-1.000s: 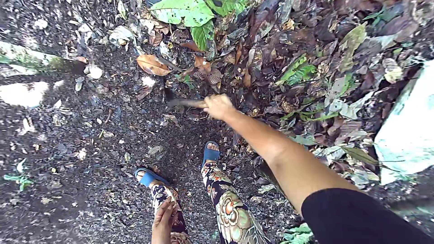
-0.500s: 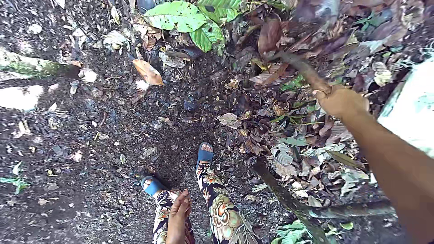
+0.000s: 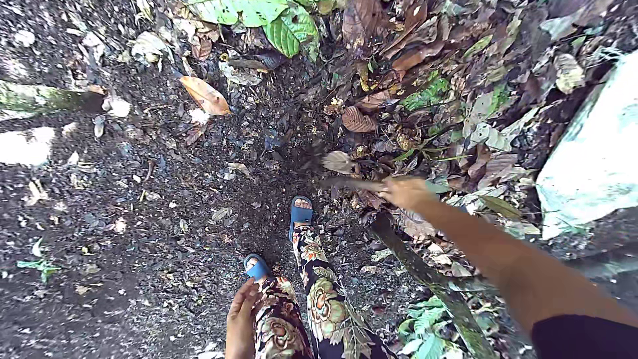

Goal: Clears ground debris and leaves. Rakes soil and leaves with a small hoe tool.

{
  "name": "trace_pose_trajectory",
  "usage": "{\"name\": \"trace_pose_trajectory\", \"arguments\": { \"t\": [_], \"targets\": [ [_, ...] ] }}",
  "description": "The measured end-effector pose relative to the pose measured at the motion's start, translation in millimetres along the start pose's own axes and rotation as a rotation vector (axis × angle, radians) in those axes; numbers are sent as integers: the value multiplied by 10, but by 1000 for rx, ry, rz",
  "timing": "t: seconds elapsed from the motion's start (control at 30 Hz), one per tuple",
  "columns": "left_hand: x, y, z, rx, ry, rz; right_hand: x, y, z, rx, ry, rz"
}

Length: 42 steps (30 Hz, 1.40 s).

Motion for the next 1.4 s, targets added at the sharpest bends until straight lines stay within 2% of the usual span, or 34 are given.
{"name": "trace_pose_trajectory", "arguments": {
  "t": [0.07, 0.13, 0.23, 0.37, 0.47, 0.53, 0.63, 0.7, 0.77, 0.87, 0.97, 1.07, 1.17, 1.27, 1.33, 1.4],
  "targets": [
    [35, -23, -10, -10, -8, 2, -776, -161, 159, -71, 173, 37],
    [60, 14, -64, 17, -8, -1, -1201, -518, 468, -135, 330, 10],
    [38, 168, -64, 59, -18, -5, -1404, -813, 803, -218, 453, -52],
    [-44, 283, -20, 132, -14, -43, -1343, -644, 1116, -312, 567, -334],
    [-106, 252, -16, 165, -18, -61, -1134, -164, 1290, -401, 486, -707],
    [-165, 235, -46, 177, -26, -91, -872, 335, 1373, -493, 290, -1053],
    [-319, 234, -119, 216, -33, -176, -265, 1162, 1465, -499, -41, -1573],
    [-434, 189, -151, 248, -20, -253, 165, 1719, 1563, -451, -131, -1856],
    [-540, 88, -156, 256, -7, -323, 603, 2228, 1628, -402, -80, -2076],
    [-677, -137, -167, 236, -22, -440, 1232, 2834, 1568, -276, 142, -2384],
    [-778, -398, -221, 205, -26, -525, 1690, 3080, 1131, -216, 377, -2680],
    [-838, -530, -263, 185, -21, -590, 1843, 2823, 471, -295, 427, -3025],
    [-892, -525, -262, 191, -20, -652, 1767, 1973, 69, -406, 400, -3216],
    [-959, -497, -211, 183, -20, -715, 1483, 1206, 100, -572, 266, -3284],
    [-1009, -444, -232, 199, -5, -754, 1179, 1000, 309, -682, -16, -3393],
    [-1039, -387, -269, 229, 4, -800, 992, 1166, 558, -673, -485, -3452]
  ]
}}
Point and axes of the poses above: each hand's wrist, its own z-axis away from the middle knuckle, its own y-axis out of the palm, x = y × z, the point moved 3 cm from there along -z, towards the middle knuckle, and after that the axes turned 14 degrees about x, right-handed, at the moved point
